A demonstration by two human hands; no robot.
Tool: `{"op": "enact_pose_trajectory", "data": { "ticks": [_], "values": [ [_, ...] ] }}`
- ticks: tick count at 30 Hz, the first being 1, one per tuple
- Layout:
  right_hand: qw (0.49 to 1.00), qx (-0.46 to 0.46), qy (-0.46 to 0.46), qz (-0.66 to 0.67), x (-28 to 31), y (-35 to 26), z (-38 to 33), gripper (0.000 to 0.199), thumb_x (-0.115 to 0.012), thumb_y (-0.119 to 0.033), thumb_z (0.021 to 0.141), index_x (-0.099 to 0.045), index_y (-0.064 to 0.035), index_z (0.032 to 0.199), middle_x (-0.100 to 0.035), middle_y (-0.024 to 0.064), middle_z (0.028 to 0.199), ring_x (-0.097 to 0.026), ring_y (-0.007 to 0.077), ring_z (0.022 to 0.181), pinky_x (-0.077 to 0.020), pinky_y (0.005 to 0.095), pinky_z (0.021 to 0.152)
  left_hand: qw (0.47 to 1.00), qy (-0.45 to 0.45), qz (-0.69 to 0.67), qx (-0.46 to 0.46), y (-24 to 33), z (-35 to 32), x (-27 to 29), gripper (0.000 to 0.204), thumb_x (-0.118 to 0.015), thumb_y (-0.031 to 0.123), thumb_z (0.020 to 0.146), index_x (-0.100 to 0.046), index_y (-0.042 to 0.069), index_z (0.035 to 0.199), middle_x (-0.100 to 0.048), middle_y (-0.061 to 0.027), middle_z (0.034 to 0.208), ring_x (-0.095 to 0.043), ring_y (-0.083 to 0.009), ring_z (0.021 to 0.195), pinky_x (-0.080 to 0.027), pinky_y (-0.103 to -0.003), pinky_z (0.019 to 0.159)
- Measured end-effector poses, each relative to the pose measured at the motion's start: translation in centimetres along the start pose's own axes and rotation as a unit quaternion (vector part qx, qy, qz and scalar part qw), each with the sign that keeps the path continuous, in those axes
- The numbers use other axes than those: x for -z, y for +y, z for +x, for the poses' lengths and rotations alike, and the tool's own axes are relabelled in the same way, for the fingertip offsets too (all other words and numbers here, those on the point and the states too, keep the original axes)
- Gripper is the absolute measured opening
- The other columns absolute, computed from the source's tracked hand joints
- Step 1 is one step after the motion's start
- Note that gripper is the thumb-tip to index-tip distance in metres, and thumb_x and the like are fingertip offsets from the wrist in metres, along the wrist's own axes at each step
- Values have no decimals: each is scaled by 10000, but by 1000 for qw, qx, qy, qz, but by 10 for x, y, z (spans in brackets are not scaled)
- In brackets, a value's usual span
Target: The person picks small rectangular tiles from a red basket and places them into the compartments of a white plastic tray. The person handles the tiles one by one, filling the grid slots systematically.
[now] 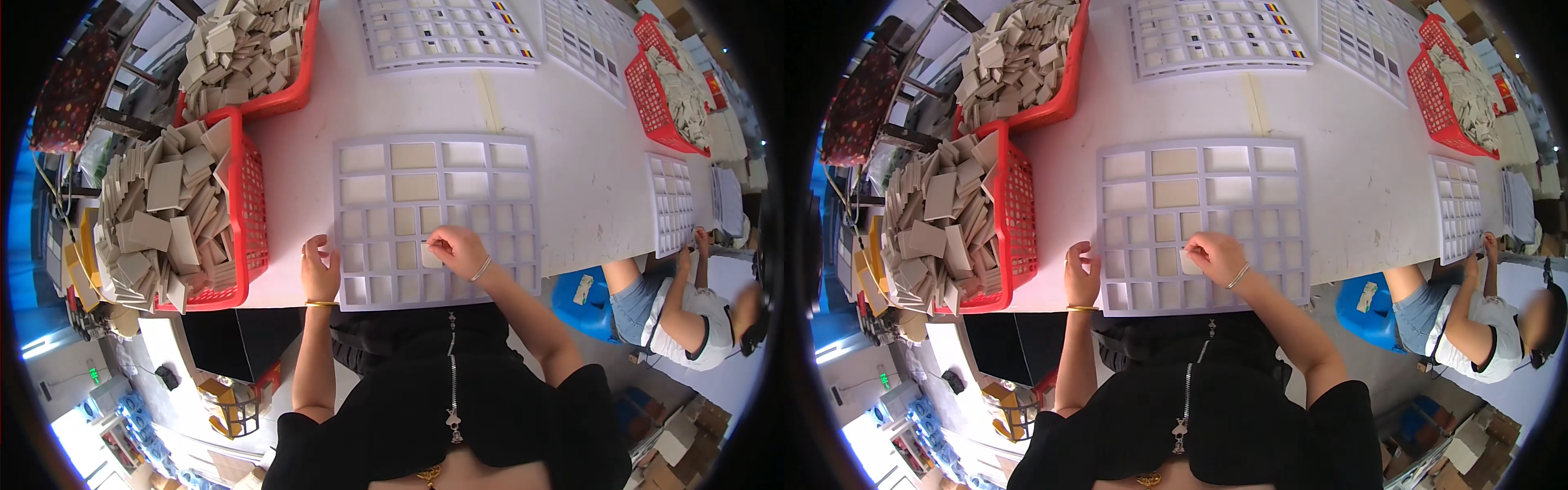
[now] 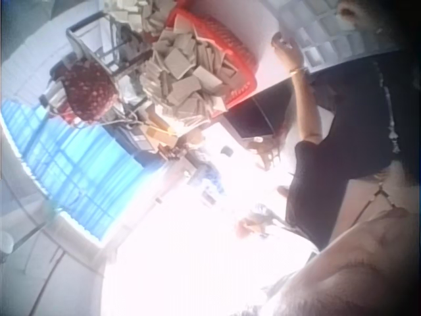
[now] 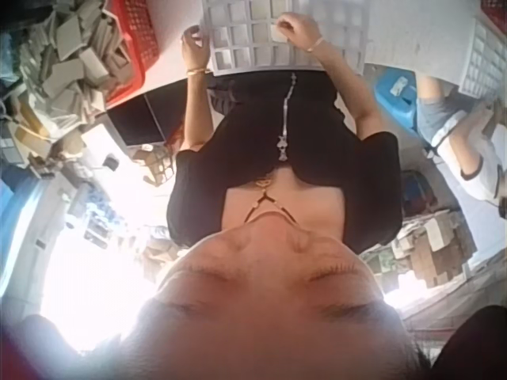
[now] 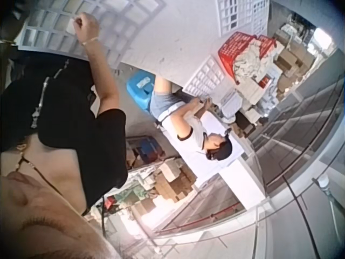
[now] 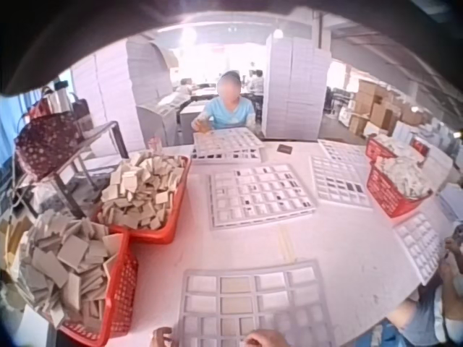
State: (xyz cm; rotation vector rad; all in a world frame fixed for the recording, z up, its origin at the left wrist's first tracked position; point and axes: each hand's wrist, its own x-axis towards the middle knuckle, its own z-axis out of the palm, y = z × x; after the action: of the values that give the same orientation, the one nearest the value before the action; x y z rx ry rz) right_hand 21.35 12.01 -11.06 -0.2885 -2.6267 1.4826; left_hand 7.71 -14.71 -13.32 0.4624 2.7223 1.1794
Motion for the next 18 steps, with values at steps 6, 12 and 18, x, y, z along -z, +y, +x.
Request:
{"op": "enact_pose_trajectory", "data": {
  "ticks": [6, 12, 18],
  "values": [
    [988, 93, 81, -97, -9, 7, -7, 89, -674, -83, 744, -599, -79, 790, -596, 54, 832, -575, 249, 765, -462, 361, 641, 999, -28, -16, 17, 7, 1, -8, 315, -628, 137, 841, -537, 15, 1116, -606, -93, 897, -598, -185, 749, -496, -308, 672],
    [950, 99, 62, -289, -4, -7, -12, 101, -725, -155, 681, -630, -144, 714, -536, 28, 1028, -520, 235, 919, -403, 380, 743, 999, -46, 7, 16, 8, 6, -4, 299, -637, 132, 826, -560, 19, 1092, -599, -79, 845, -582, -198, 713, -490, -326, 668],
    [955, 72, 26, -286, -8, -10, -25, 57, -679, -204, 738, -658, -164, 773, -539, 27, 1011, -512, 224, 932, -374, 386, 746, 997, -61, 33, 23, 9, 9, -2, 292, -626, 147, 840, -590, 14, 1098, -608, -80, 865, -585, -178, 717, -490, -298, 661]
  ]
}}
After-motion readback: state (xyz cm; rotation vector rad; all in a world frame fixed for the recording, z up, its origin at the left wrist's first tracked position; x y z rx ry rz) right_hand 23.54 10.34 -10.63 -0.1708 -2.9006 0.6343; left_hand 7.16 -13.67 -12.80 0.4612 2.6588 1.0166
